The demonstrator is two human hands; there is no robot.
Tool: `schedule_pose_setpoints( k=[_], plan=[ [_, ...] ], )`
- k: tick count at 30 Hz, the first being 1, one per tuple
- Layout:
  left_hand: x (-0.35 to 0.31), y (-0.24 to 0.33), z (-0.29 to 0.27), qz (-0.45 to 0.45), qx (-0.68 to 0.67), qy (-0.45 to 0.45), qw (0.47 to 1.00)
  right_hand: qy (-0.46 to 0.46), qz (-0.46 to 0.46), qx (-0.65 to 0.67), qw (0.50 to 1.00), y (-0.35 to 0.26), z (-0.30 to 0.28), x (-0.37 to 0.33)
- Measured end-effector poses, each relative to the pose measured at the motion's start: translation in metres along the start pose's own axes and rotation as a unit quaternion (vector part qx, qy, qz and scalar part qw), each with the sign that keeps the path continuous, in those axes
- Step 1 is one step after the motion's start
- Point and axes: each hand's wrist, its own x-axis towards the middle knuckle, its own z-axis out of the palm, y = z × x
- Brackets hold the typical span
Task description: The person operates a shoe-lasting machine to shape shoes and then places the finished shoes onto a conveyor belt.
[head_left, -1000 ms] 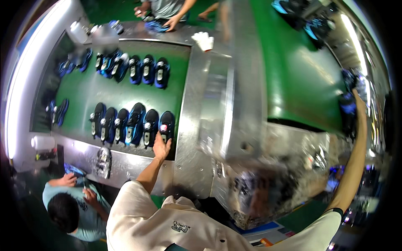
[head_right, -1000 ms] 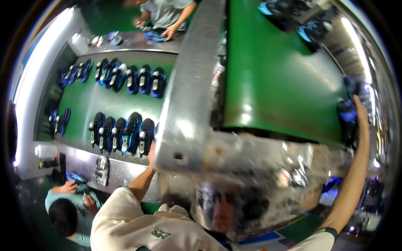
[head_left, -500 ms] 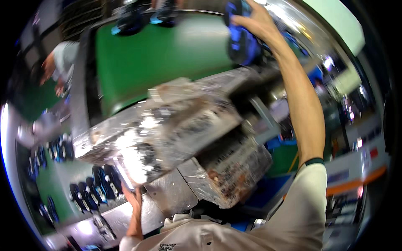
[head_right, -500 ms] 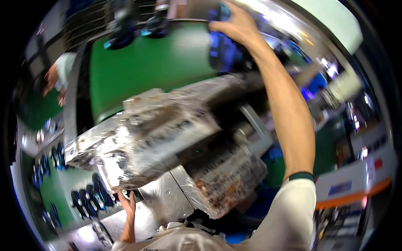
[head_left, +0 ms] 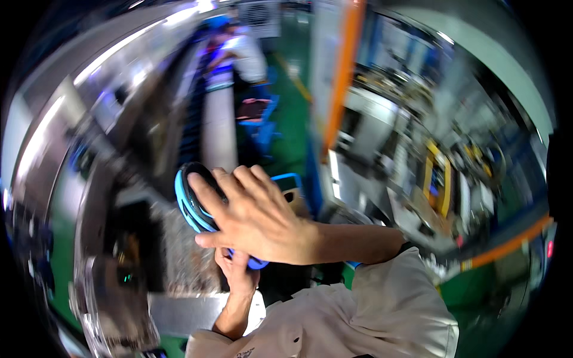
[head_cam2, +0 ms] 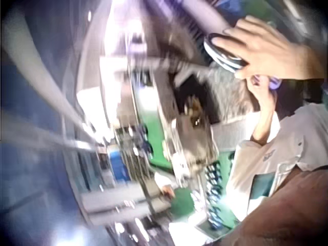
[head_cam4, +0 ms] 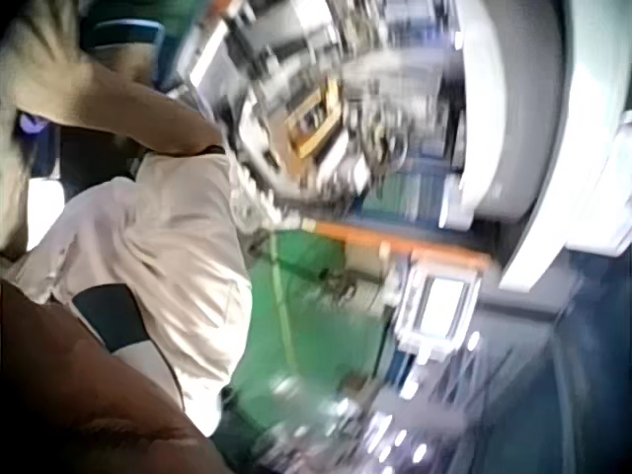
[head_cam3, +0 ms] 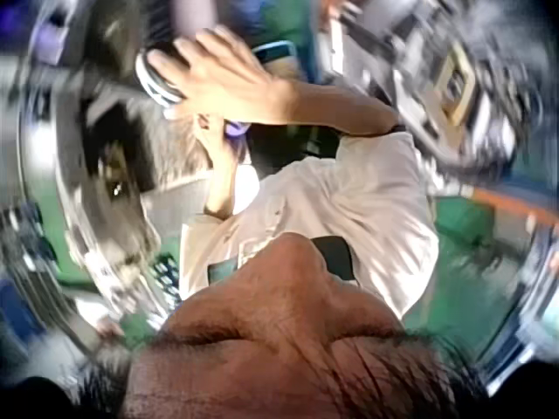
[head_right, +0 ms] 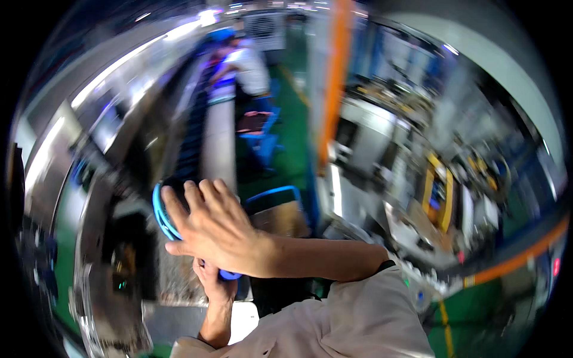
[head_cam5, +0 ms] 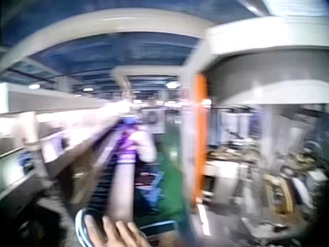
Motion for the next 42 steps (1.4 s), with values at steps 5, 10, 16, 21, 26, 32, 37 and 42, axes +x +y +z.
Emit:
schedule_pose_setpoints(
  k=[5,10,16,21,26,32,37,42],
  plan=[
    [-0.022,-0.076,0.106,-0.266,-0.130,-0.071,0.953,0.132,0.337,0.414,0.835,0.126,-0.067,-0.192],
    [-0.091,-0.180,0.236,-0.291,0.065,-0.224,0.928,0.340,0.540,0.455,0.620,0.165,-0.072,-0.367],
    [-0.114,-0.264,0.359,-0.336,0.137,-0.453,0.814,0.511,0.657,0.330,0.446,0.200,-0.163,-0.516],
    [-0.076,-0.436,0.464,-0.379,0.217,-0.369,0.820,0.597,0.557,0.202,0.541,0.221,-0.223,-0.583],
    [-0.046,-0.601,0.539,-0.154,0.486,-0.376,0.774,0.538,0.633,-0.009,0.557,0.211,-0.253,-0.567],
    [-0.019,-0.626,0.554,-0.190,0.541,-0.378,0.727,0.457,0.697,-0.049,0.551,0.296,-0.267,-0.564],
    [0.009,-0.499,0.481,-0.610,0.034,-0.287,0.737,0.206,0.779,-0.056,0.590,0.470,-0.274,-0.556],
    [0.031,-0.314,0.369,-0.551,0.176,-0.265,0.771,-0.010,0.812,-0.141,0.567,0.609,-0.151,-0.550]
  ],
)
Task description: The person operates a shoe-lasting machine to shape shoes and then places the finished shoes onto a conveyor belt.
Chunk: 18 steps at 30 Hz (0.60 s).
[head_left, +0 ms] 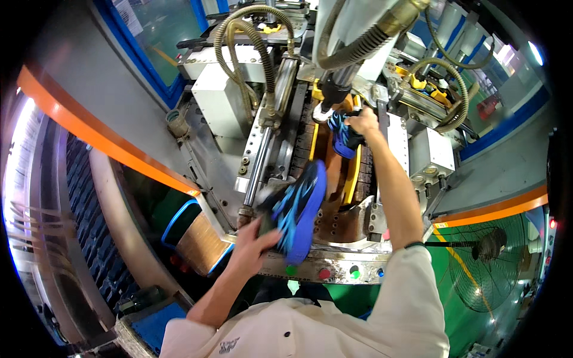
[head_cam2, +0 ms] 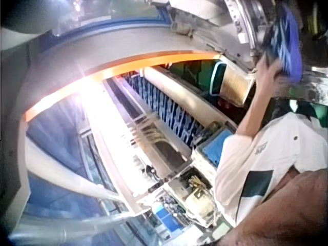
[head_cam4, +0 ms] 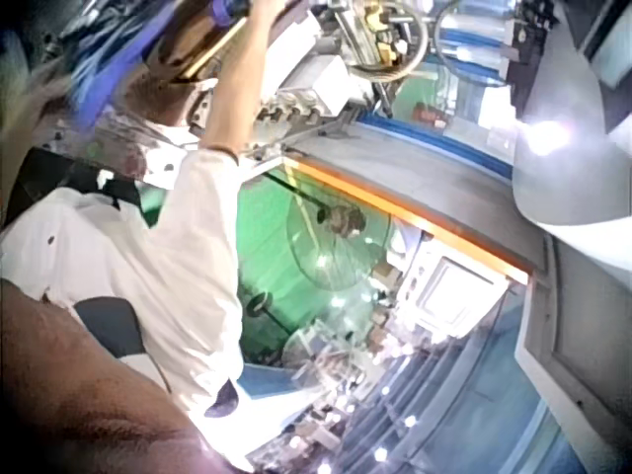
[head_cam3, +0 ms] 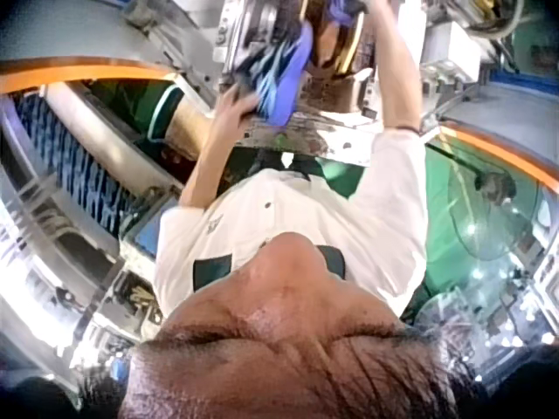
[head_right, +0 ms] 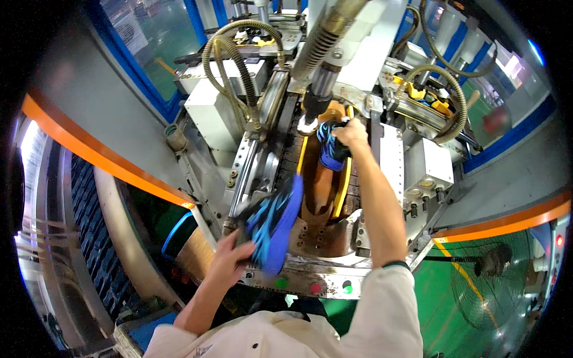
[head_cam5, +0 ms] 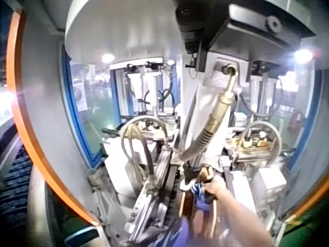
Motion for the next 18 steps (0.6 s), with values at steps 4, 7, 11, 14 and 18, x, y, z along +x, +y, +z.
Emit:
schedule_pose_setpoints(
  k=[4,7,11,14,18],
  plan=[
    [-0.108,-0.026,-0.069,0.081,-0.048,0.140,0.986,0.087,-0.007,0.041,0.995,-0.007,0.091,0.000],
    [-0.170,-0.066,-0.102,0.157,-0.088,0.249,0.952,0.102,-0.010,-0.008,0.995,-0.021,0.091,-0.010],
    [-0.218,-0.126,-0.096,0.209,-0.192,0.425,0.860,0.050,-0.115,-0.002,0.992,-0.054,0.064,-0.077],
    [-0.238,-0.169,-0.090,0.138,-0.285,0.488,0.813,0.140,-0.459,0.160,0.863,-0.051,0.052,-0.232],
    [-0.251,-0.216,-0.086,0.084,-0.366,0.511,0.773,-0.101,-0.571,0.235,0.780,-0.011,0.134,-0.382]
  ],
)
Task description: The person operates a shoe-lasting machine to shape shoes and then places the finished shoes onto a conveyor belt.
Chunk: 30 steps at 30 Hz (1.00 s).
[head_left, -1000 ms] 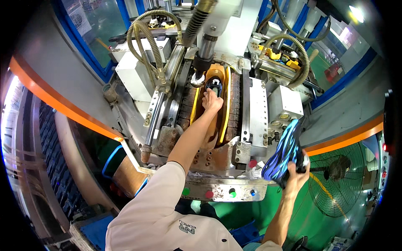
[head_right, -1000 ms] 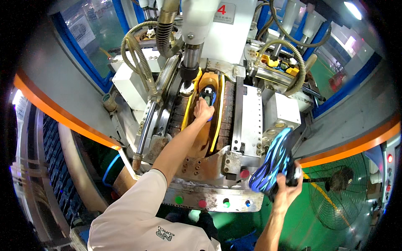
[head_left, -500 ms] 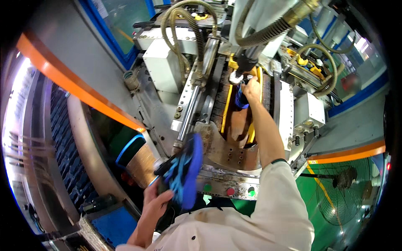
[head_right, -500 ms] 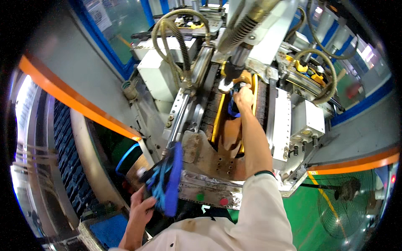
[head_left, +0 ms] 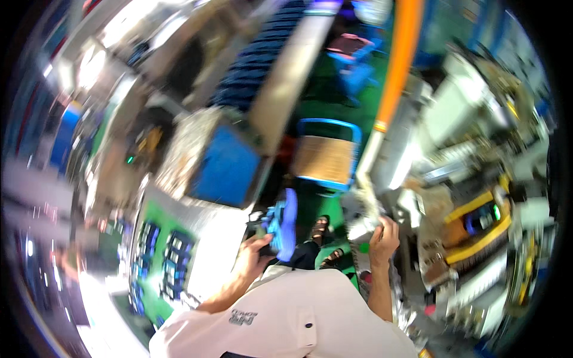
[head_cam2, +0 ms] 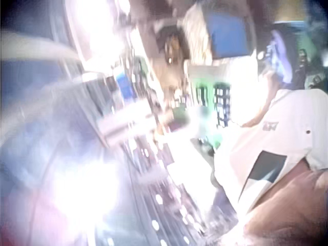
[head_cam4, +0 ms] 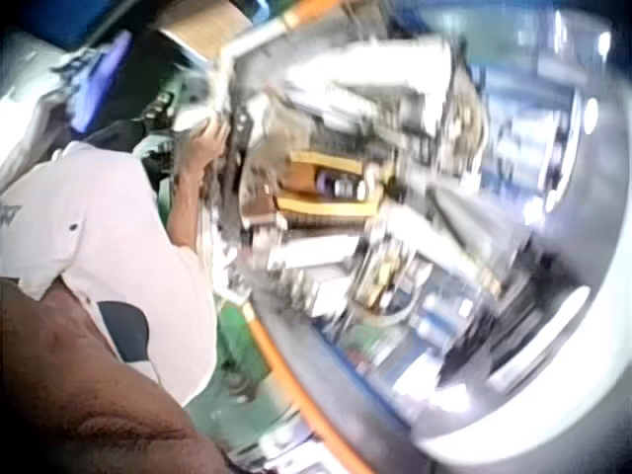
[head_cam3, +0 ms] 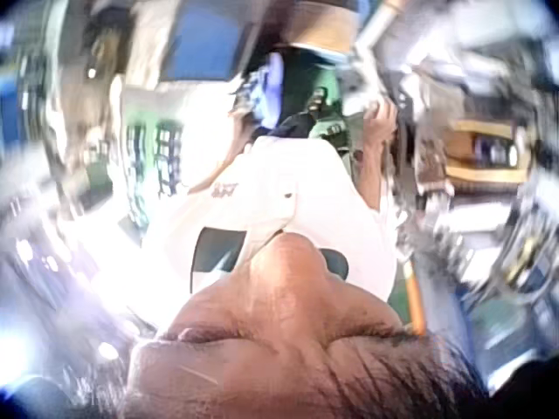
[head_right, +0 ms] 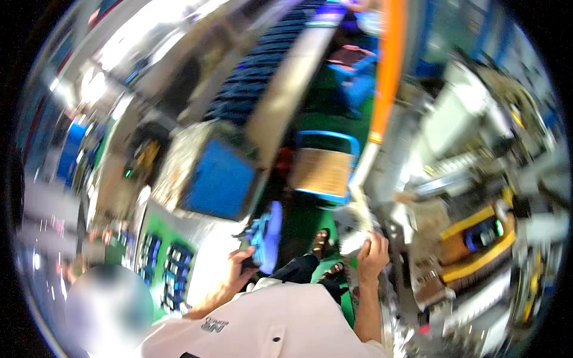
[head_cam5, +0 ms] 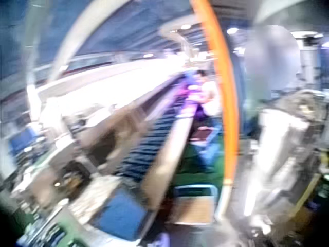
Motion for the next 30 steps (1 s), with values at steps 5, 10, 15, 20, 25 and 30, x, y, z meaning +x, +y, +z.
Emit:
schedule_pose_setpoints(
  k=[5,10,15,20,25,30],
  plan=[
    [0.009,-0.036,-0.092,-0.033,-0.131,0.016,0.991,-0.088,0.044,-0.071,0.993,0.070,0.092,-0.062],
    [0.024,-0.041,-0.193,0.013,-0.262,0.142,0.955,-0.100,0.065,0.284,0.951,-0.129,0.044,0.051],
    [0.117,-0.047,-0.349,0.081,-0.242,0.292,0.922,-0.430,-0.287,0.615,0.596,-0.407,0.012,0.085],
    [0.189,0.000,-0.459,0.144,-0.183,0.374,0.897,-0.608,-0.410,0.639,0.233,-0.593,0.054,0.072],
    [0.253,-0.004,-0.551,0.135,0.074,0.512,0.845,-0.664,-0.434,0.524,0.310,-0.712,0.150,0.098],
    [0.275,-0.003,-0.578,0.042,0.133,0.486,0.863,-0.504,-0.545,0.230,0.629,-0.875,0.277,0.140]
  ],
)
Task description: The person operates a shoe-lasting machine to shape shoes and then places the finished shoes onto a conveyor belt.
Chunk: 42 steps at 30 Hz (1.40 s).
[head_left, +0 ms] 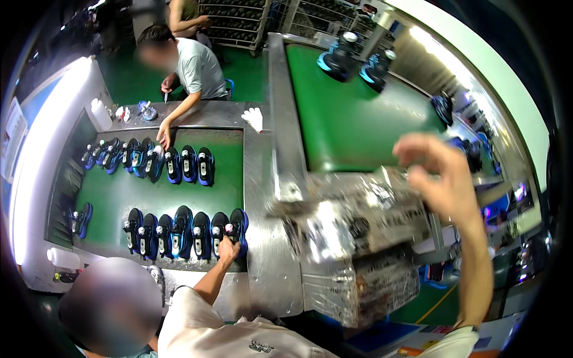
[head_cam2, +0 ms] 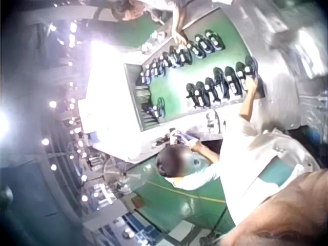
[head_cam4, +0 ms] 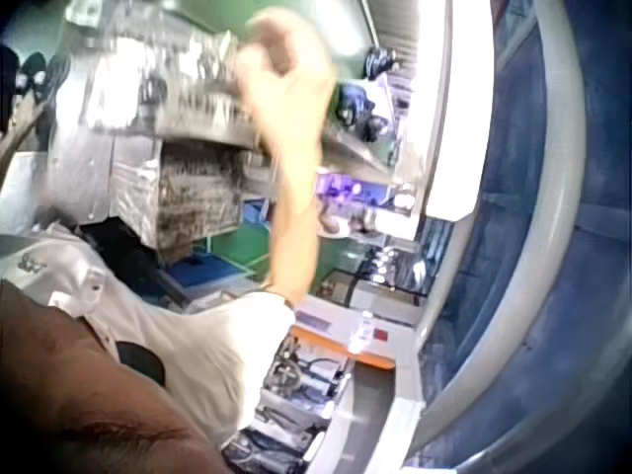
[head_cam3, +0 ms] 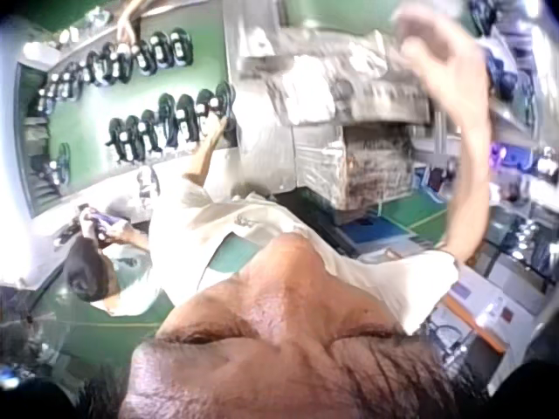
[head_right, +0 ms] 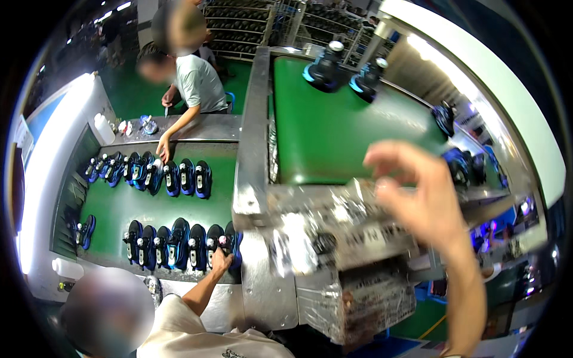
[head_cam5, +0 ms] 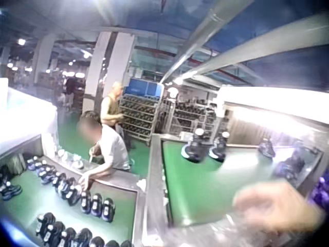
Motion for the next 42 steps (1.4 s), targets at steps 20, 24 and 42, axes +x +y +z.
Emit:
schedule_pose_setpoints(
  k=[20,24,42],
  plan=[
    [-0.130,-0.006,-0.035,-0.031,-0.319,-0.161,0.933,0.121,0.068,-0.091,0.986,0.130,0.053,0.245],
    [-0.165,0.058,-0.040,0.029,-0.404,-0.383,0.830,0.208,0.010,-0.080,0.975,0.099,0.003,0.143],
    [-0.468,0.281,0.036,-0.001,-0.221,-0.892,0.394,0.404,0.293,-0.119,0.859,-0.076,0.052,-0.543]
  ],
)
